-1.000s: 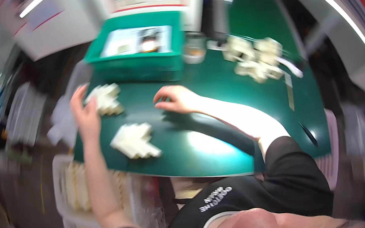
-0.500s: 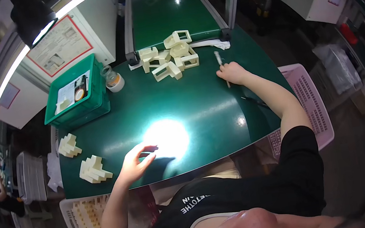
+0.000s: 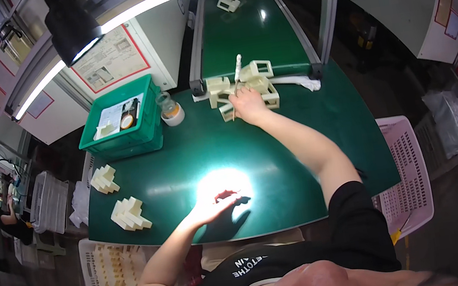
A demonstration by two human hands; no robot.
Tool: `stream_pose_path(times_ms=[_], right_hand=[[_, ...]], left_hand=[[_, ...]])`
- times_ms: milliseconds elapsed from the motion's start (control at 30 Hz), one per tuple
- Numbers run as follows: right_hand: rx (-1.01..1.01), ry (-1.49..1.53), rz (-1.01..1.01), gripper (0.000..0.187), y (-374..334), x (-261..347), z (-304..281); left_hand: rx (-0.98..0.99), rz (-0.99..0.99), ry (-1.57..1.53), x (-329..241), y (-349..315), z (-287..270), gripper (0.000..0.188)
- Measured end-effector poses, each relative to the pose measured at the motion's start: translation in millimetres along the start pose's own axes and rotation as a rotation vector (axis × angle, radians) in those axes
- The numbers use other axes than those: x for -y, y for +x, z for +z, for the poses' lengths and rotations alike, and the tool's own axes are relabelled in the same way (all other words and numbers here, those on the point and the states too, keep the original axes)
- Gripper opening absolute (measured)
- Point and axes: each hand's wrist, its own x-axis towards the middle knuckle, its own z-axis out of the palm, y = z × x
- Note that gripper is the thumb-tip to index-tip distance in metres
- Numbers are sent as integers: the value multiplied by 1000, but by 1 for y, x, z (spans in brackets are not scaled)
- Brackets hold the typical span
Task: The person stacks plastic components on the table, then deburrs and cleans additional plastic parts using a knife and a stick.
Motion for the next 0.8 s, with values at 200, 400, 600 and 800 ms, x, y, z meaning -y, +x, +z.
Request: stream_pose_path(times_ms=[200, 400, 600, 800], right_hand=[[108, 96, -200, 10, 8, 22, 16], [387, 593, -532, 18, -20, 110, -44], [15, 479, 166, 26, 59, 24, -8], [-159, 182, 56, 20, 57, 8, 54]], left_hand=[[-178, -136, -645, 0, 16, -31, 52], [272, 59, -1254, 82, 53, -48, 51], [-91, 19, -1083, 38, 35, -55, 68], [-366, 79, -1061, 44, 40, -56, 64]])
